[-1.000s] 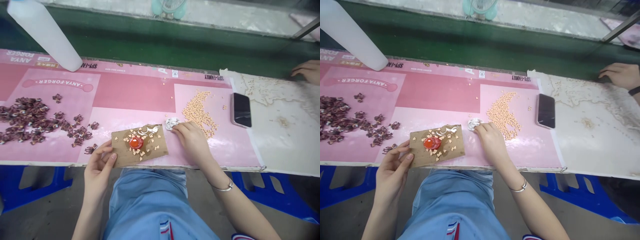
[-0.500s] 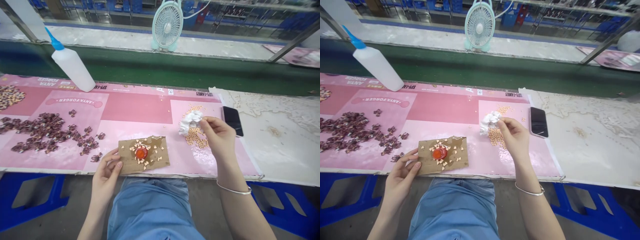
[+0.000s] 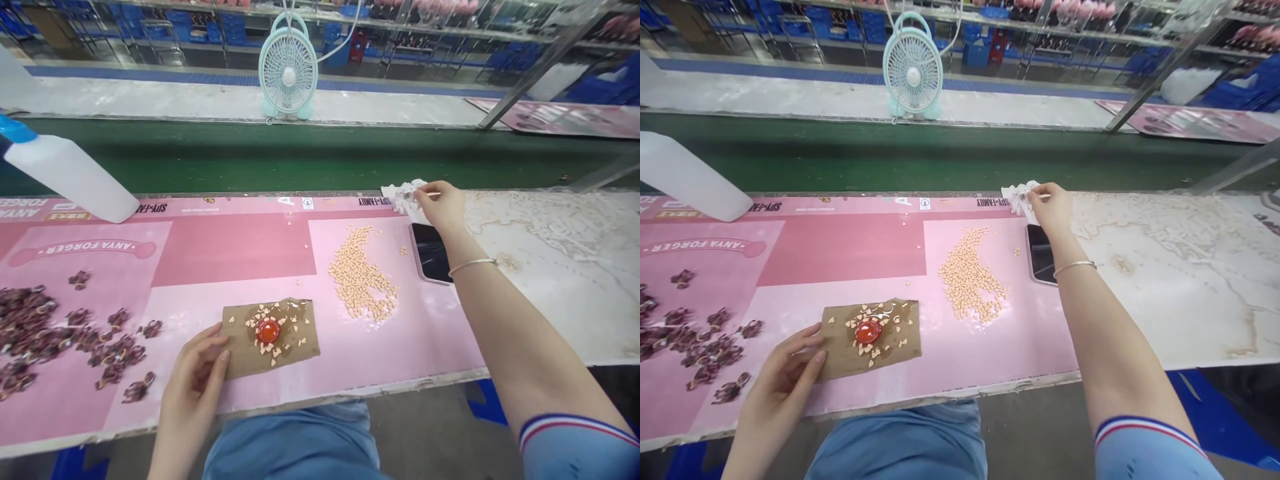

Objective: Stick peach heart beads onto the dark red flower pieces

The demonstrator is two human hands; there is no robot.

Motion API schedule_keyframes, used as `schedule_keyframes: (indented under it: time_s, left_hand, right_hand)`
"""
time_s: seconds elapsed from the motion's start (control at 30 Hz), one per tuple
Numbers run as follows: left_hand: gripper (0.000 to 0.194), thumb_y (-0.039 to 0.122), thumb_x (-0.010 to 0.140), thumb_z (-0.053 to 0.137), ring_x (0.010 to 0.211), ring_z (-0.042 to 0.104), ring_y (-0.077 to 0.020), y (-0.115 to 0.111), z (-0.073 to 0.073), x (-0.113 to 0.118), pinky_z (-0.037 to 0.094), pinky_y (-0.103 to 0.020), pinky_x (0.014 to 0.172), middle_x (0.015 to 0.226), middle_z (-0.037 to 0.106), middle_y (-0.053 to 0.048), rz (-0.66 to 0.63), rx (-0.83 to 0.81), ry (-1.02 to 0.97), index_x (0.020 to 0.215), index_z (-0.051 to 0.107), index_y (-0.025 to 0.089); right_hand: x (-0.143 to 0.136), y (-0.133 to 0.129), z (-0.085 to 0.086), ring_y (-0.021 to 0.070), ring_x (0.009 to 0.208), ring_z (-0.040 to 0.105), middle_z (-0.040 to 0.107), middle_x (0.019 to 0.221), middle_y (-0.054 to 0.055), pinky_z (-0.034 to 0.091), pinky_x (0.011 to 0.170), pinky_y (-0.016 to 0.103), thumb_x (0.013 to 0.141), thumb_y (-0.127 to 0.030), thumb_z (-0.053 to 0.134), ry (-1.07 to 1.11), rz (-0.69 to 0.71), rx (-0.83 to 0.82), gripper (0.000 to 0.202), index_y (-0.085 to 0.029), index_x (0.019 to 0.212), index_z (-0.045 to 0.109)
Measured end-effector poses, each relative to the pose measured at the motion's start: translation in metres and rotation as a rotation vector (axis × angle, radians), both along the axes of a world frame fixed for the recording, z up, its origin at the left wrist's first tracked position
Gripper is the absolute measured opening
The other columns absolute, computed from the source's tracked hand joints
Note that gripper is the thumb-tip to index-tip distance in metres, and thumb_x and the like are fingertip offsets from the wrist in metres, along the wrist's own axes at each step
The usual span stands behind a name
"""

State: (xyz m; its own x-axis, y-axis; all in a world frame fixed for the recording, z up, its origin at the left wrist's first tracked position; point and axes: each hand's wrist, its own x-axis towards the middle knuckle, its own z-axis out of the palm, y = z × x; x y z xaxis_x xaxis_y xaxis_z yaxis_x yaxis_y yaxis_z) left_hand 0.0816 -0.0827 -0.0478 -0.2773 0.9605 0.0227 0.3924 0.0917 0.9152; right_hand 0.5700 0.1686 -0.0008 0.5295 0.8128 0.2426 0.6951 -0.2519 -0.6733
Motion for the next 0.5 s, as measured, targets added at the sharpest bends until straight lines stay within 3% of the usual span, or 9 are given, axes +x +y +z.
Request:
schedule_keyframes:
  time_s: [0.13,0.2,0.3,0.37,0.43,0.5]
  left_hand:
    - [0.033,0.051,0.101,0.064,0.116,0.072,-0.0301,-0.001,0.003,-0.012,0.057,-0.045,0.105,0.132,0.075,-0.008,-0.140,0.112,0.346,0.124,0.075,0.031]
    - [0.031,0.045,0.101,0.066,0.114,0.072,-0.0299,0.000,0.004,-0.017,0.058,-0.043,0.099,0.131,0.076,-0.007,-0.238,0.156,0.435,0.128,0.075,0.034]
    - [0.028,0.041,0.103,0.063,0.116,0.071,-0.0296,0.002,0.007,-0.018,0.057,-0.041,0.099,0.130,0.075,-0.006,-0.236,0.175,0.459,0.127,0.074,0.033]
    - [0.026,0.040,0.104,0.061,0.113,0.072,-0.0285,0.002,0.010,-0.014,0.057,-0.040,0.098,0.128,0.075,-0.006,-0.224,0.185,0.446,0.124,0.075,0.032]
    - [0.023,0.039,0.105,0.061,0.108,0.072,-0.0261,0.003,0.014,-0.010,0.057,-0.037,0.095,0.126,0.075,-0.005,-0.244,0.199,0.444,0.122,0.075,0.031]
    - [0.021,0.037,0.106,0.061,0.107,0.072,-0.0237,0.003,0.016,-0.008,0.056,-0.034,0.093,0.124,0.075,-0.004,-0.263,0.210,0.457,0.122,0.074,0.031]
  right_hand:
    - [0.004,0.022,-0.007,0.0231,0.115,0.069,0.069,0.128,0.009,0.060,0.100,0.045,0.111,-0.045,0.057,-0.122,0.061,-0.014,0.032,-0.018,0.123,0.070]
    - [0.005,0.017,-0.004,0.0245,0.122,0.066,0.069,0.128,0.010,0.054,0.109,0.049,0.109,-0.041,0.060,-0.185,0.067,0.044,0.027,-0.018,0.112,0.073]
    - [-0.006,-0.010,0.001,0.0322,0.133,0.057,0.065,0.129,0.020,0.042,0.114,0.054,0.100,-0.028,0.070,-0.272,0.113,0.172,0.014,-0.016,0.100,0.077]
    - [-0.029,-0.036,0.003,0.0339,0.128,0.058,0.066,0.123,0.023,0.046,0.101,0.051,0.103,-0.027,0.060,-0.313,0.255,0.226,0.021,-0.017,0.107,0.078]
    - [-0.063,-0.062,0.002,0.0294,0.111,0.066,0.073,0.107,0.014,0.051,0.090,0.045,0.103,-0.030,0.061,-0.347,0.525,0.199,0.020,-0.023,0.105,0.079]
    - [-0.101,-0.083,-0.001,0.0255,0.102,0.069,0.075,0.107,0.008,0.054,0.089,0.041,0.100,-0.031,0.066,-0.392,0.802,0.148,0.014,-0.027,0.099,0.079]
